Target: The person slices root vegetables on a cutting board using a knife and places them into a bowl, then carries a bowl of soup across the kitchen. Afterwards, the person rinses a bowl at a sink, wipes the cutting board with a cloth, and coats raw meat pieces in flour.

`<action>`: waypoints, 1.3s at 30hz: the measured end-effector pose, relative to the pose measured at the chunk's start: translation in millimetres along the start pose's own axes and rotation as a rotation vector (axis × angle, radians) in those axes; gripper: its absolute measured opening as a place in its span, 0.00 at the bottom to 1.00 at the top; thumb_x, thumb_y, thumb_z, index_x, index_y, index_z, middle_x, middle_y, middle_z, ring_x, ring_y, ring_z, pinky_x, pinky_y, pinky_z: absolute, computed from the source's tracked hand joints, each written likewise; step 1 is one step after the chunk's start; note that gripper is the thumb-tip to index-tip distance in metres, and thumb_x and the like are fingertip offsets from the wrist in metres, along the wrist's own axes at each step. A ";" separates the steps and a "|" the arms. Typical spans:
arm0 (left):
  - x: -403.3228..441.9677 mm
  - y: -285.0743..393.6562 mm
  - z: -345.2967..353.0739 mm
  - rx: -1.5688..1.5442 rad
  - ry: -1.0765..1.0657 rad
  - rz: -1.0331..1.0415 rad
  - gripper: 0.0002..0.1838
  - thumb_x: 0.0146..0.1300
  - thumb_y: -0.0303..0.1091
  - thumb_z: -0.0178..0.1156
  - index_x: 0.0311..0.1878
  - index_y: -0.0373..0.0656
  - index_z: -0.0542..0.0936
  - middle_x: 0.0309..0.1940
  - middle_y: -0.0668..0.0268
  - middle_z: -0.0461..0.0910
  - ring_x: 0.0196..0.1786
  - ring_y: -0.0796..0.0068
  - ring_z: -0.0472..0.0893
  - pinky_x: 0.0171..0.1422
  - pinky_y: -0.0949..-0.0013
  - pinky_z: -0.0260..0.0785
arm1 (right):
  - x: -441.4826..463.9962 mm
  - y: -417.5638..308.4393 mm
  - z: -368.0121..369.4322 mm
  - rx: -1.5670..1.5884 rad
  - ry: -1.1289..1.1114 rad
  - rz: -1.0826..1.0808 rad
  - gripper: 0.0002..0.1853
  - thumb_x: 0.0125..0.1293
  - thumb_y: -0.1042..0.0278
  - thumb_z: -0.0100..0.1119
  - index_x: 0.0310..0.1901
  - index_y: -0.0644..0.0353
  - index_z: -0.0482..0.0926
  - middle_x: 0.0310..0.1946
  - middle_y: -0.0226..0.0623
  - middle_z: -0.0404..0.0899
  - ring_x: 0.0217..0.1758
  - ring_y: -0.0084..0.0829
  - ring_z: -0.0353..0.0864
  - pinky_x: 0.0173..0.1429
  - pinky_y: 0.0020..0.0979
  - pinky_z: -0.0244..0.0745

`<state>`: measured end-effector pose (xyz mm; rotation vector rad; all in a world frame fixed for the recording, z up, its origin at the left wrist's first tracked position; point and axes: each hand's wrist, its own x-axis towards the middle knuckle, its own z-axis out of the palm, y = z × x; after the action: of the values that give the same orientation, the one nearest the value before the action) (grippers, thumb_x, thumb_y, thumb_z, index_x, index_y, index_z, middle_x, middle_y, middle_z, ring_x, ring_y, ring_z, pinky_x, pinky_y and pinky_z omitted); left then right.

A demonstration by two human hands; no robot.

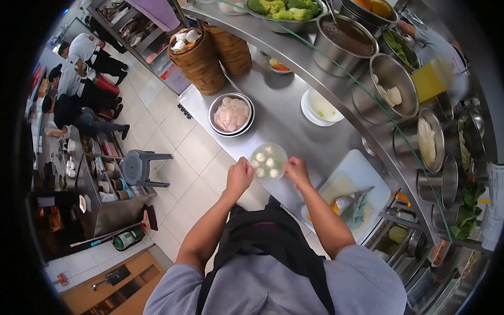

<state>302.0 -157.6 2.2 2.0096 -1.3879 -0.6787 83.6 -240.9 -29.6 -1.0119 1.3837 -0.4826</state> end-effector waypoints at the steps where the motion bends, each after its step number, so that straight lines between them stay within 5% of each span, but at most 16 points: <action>1: -0.9 -1.6 -2.3 -0.001 -0.001 -0.008 0.06 0.61 0.28 0.58 0.36 0.35 0.74 0.24 0.47 0.80 0.30 0.41 0.83 0.37 0.46 0.74 | -1.3 0.4 3.1 -0.006 0.002 -0.002 0.04 0.60 0.71 0.62 0.30 0.57 0.76 0.30 0.26 0.75 0.33 0.21 0.77 0.39 0.32 0.82; 10: -9.6 -46.9 -59.1 -0.091 0.010 0.033 0.06 0.60 0.28 0.58 0.37 0.36 0.74 0.24 0.44 0.80 0.31 0.37 0.82 0.37 0.41 0.74 | -42.2 -28.0 70.4 0.046 0.070 -0.078 0.05 0.58 0.71 0.63 0.30 0.56 0.75 0.28 0.25 0.72 0.32 0.21 0.77 0.40 0.35 0.87; 16: -28.2 -102.9 -164.5 -0.156 0.081 -0.025 0.10 0.59 0.30 0.59 0.42 0.35 0.75 0.27 0.43 0.82 0.34 0.37 0.83 0.40 0.39 0.75 | -65.3 -65.7 171.0 0.039 -0.065 -0.046 0.05 0.61 0.67 0.61 0.36 0.57 0.78 0.30 0.28 0.77 0.33 0.24 0.80 0.37 0.34 0.84; 21: -52.8 -174.8 -290.7 -0.101 0.128 -0.131 0.10 0.60 0.30 0.58 0.41 0.34 0.75 0.28 0.41 0.82 0.35 0.36 0.83 0.43 0.40 0.75 | -75.8 -95.1 309.2 0.060 -0.250 -0.064 0.05 0.63 0.66 0.60 0.34 0.54 0.74 0.26 0.23 0.71 0.27 0.20 0.74 0.35 0.32 0.80; 27: -78.8 -290.2 -421.1 -0.048 0.318 -0.282 0.11 0.59 0.31 0.57 0.40 0.33 0.74 0.27 0.39 0.81 0.35 0.33 0.82 0.45 0.38 0.74 | -70.5 -134.8 505.0 -0.003 -0.537 -0.055 0.04 0.63 0.71 0.59 0.31 0.56 0.74 0.28 0.26 0.72 0.30 0.23 0.77 0.41 0.42 0.87; 32: -91.2 -395.2 -515.7 -0.016 0.621 -0.435 0.09 0.57 0.30 0.55 0.35 0.33 0.75 0.29 0.38 0.81 0.35 0.32 0.81 0.46 0.36 0.72 | -54.0 -169.8 686.3 -0.102 -0.732 -0.049 0.04 0.62 0.72 0.60 0.31 0.57 0.75 0.30 0.28 0.75 0.31 0.25 0.80 0.40 0.40 0.88; 39: -103.0 -513.1 -653.3 -0.043 0.848 -0.635 0.05 0.57 0.29 0.57 0.32 0.37 0.74 0.25 0.46 0.80 0.33 0.39 0.82 0.39 0.44 0.72 | -47.4 -215.2 938.6 -0.294 -1.013 -0.122 0.05 0.59 0.73 0.64 0.31 0.59 0.76 0.31 0.31 0.78 0.34 0.27 0.83 0.37 0.36 0.88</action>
<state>1052.5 201.8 92.3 2.2898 -0.2410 -0.0393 1020.7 -32.4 59.6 -1.3193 0.4811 0.1743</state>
